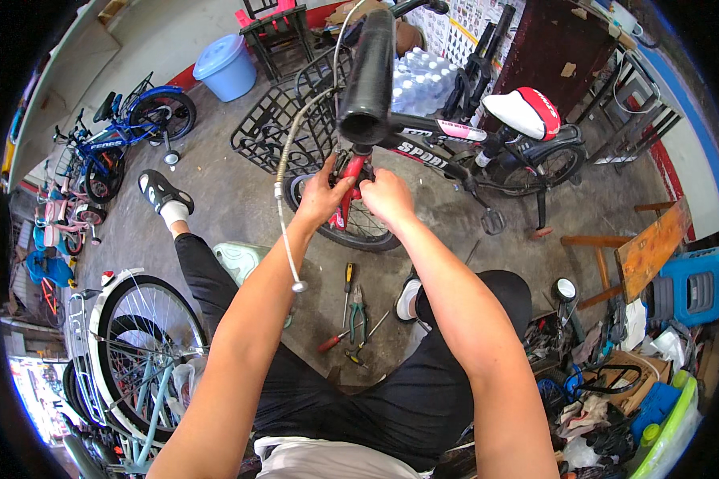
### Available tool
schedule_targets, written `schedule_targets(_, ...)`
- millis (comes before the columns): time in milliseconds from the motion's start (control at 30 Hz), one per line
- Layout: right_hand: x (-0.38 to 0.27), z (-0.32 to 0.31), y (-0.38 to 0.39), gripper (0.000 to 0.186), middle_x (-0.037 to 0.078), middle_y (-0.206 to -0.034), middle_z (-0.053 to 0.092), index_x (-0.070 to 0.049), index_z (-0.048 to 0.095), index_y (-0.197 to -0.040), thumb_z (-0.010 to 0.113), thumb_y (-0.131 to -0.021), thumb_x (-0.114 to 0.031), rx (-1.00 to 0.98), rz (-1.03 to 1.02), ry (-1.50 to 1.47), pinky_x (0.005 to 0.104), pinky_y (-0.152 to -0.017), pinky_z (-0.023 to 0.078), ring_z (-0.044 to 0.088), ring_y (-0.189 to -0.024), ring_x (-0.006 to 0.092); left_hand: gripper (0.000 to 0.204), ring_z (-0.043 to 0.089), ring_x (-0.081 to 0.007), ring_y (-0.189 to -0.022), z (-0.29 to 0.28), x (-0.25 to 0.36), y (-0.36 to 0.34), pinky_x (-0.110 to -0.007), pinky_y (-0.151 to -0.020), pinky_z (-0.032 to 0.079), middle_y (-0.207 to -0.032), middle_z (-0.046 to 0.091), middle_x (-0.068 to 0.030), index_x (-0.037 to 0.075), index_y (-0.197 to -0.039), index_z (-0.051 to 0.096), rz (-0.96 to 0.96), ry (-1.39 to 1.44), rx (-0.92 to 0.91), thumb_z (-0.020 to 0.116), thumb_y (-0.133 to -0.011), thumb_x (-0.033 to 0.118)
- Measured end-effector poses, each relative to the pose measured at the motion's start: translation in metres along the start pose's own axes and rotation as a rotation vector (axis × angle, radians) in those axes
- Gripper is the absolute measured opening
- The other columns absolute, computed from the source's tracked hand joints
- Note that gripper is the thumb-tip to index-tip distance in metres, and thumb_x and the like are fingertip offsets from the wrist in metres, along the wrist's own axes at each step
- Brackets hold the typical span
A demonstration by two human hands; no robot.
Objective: The person handles a bicycle brake cable, attaches it to the handlebar assembly, uses pliers to pull the cable taut, and threads components onto the cable housing.
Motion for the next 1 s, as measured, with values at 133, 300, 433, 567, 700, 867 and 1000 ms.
schedule_targets(133, -0.013, -0.004, 0.007, 0.017, -0.001, -0.064, 0.053, -0.007, 0.061, -0.082, 0.061, -0.093, -0.019, -0.203, 0.133, -0.455, 0.0282, -0.042, 0.03, 0.047, -0.049, 0.0108, 0.082, 0.073, -0.0377, -0.096, 0.003, -0.005, 0.001, -0.044, -0.085, 0.056, -0.107, 0.073, -0.0276, -0.002, -0.153, 0.047, -0.006, -0.004, 0.039, 0.079, -0.09, 0.04)
schedule_targets(300, -0.015, 0.001, 0.007, 0.017, -0.001, -0.064, 0.054, -0.007, 0.06, -0.084, 0.06, -0.096, -0.02, -0.177, 0.145, -0.461, 0.0281, -0.042, 0.033, 0.049, -0.05, 0.0091, 0.085, 0.072, -0.0307, -0.083, 0.01, -0.019, 0.0, -0.041, -0.079, 0.056, -0.094, 0.074, -0.0217, -0.002, -0.155, 0.046, 0.033, 0.016, 0.098, 0.08, -0.088, 0.038)
schedule_targets(433, -0.009, 0.026, 0.015, 0.041, 0.034, -0.093, 0.071, 0.004, 0.062, -0.125, 0.055, -0.097, -0.025, 0.274, -0.232, -0.077, 0.0602, -0.084, 0.054, 0.07, -0.093, 0.0527, 0.085, 0.071, -0.0256, -0.083, 0.008, -0.015, -0.003, -0.038, -0.08, 0.056, -0.094, 0.073, -0.0239, -0.004, -0.156, 0.045, -0.047, 0.081, 0.01, 0.08, -0.088, 0.034)
schedule_targets(567, 0.026, 0.057, 0.028, 0.072, 0.031, -0.081, 0.071, -0.002, 0.02, -0.163, 0.05, -0.106, -0.032, 0.442, -0.215, 0.095, 0.0612, -0.064, 0.053, 0.07, -0.073, 0.0505, 0.085, 0.073, -0.0279, -0.087, 0.012, 0.005, 0.001, -0.04, -0.081, 0.056, -0.099, 0.074, -0.0254, -0.004, -0.157, 0.044, -0.075, 0.055, -0.045, 0.078, -0.089, 0.034)
schedule_targets(700, 0.032, 0.077, 0.026, 0.081, 0.028, -0.079, 0.072, -0.008, 0.005, -0.168, 0.052, -0.106, -0.028, 0.38, -0.111, 0.228, 0.0568, -0.063, 0.054, 0.07, -0.069, 0.048, 0.084, 0.075, -0.0386, -0.092, 0.003, -0.004, 0.002, -0.047, -0.083, 0.056, -0.101, 0.074, -0.0303, -0.002, -0.155, 0.047, -0.005, 0.016, 0.048, 0.077, -0.089, 0.04)
schedule_targets(867, 0.035, 0.058, 0.031, 0.081, 0.029, -0.084, 0.073, -0.006, 0.008, -0.167, 0.055, -0.102, -0.021, 0.414, -0.202, 0.234, 0.0585, -0.07, 0.054, 0.071, -0.075, 0.0488, 0.083, 0.072, -0.0306, -0.078, 0.002, 0.001, 0.004, -0.043, -0.073, 0.054, -0.086, 0.071, -0.0249, -0.005, -0.154, 0.046, 0.012, 0.005, 0.037, 0.077, -0.09, 0.038)
schedule_targets(1000, 0.018, 0.035, 0.039, 0.071, 0.03, -0.09, 0.073, -0.003, 0.028, -0.161, 0.054, -0.098, -0.018, 0.426, -0.081, 0.158, 0.0603, -0.078, 0.053, 0.071, -0.084, 0.0502, 0.084, 0.07, -0.0226, -0.083, 0.005, -0.013, -0.001, -0.037, -0.079, 0.055, -0.095, 0.073, -0.0225, -0.007, -0.156, 0.042, 0.057, 0.059, 0.038, 0.078, -0.091, 0.032)
Point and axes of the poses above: each hand's wrist, its own y-axis away from the middle knuckle, its own z-axis out of the palm, x = y × z, the point moved 7 cm from there along -y, towards the middle knuckle
